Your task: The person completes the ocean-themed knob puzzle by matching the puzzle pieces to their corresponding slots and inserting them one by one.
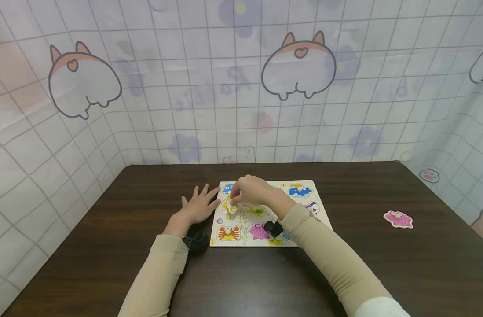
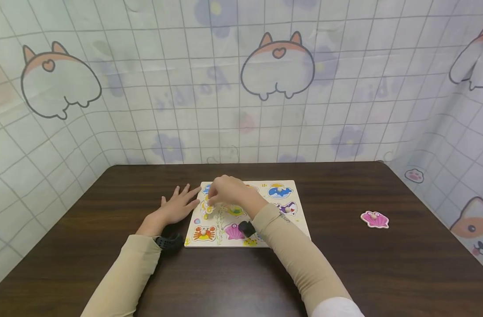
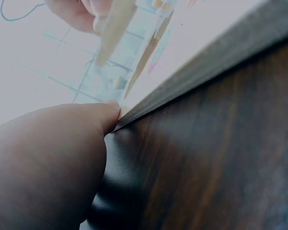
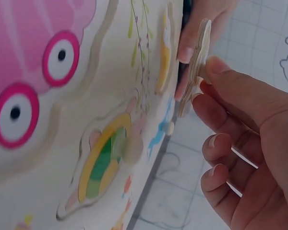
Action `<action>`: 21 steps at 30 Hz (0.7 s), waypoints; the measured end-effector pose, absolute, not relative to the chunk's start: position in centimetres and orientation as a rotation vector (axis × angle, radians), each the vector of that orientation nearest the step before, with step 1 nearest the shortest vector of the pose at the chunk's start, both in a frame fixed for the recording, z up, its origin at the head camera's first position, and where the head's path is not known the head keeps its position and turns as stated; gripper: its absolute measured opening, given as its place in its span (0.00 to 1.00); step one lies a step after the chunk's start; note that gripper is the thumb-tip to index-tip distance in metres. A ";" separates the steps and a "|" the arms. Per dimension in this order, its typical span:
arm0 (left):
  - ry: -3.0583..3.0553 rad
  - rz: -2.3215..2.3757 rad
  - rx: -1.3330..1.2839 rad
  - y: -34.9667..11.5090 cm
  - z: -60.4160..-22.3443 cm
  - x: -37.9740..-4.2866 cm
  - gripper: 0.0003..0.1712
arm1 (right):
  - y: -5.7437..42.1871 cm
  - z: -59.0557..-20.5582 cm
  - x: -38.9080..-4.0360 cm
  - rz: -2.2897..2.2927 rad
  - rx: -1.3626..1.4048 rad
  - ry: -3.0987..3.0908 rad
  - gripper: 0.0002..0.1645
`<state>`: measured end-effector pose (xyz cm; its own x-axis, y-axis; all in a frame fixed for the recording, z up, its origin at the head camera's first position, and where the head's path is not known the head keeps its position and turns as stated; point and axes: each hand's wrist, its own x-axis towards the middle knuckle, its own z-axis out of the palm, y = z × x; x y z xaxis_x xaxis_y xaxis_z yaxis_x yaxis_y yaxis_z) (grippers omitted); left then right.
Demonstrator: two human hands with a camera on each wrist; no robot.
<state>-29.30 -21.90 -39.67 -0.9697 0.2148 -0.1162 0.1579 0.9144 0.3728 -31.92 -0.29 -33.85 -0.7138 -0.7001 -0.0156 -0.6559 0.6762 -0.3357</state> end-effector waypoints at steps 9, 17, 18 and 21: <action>2.928 0.559 0.287 -21.9 -39.6 -29.2 0.35 | -1.7 -34.7 -32.3 -0.390 -1.109 2.728 0.09; 2.926 0.555 0.278 -21.7 -39.5 -29.0 0.35 | -2.1 -35.1 -32.4 -0.380 -1.076 2.721 0.11; 2.924 0.558 0.278 -21.7 -39.5 -29.0 0.35 | -2.1 -35.1 -32.4 -0.380 -1.075 2.722 0.11; 2.921 0.566 0.282 -21.7 -39.5 -29.0 0.35 | -2.2 -35.1 -32.3 -0.379 -1.081 2.720 0.11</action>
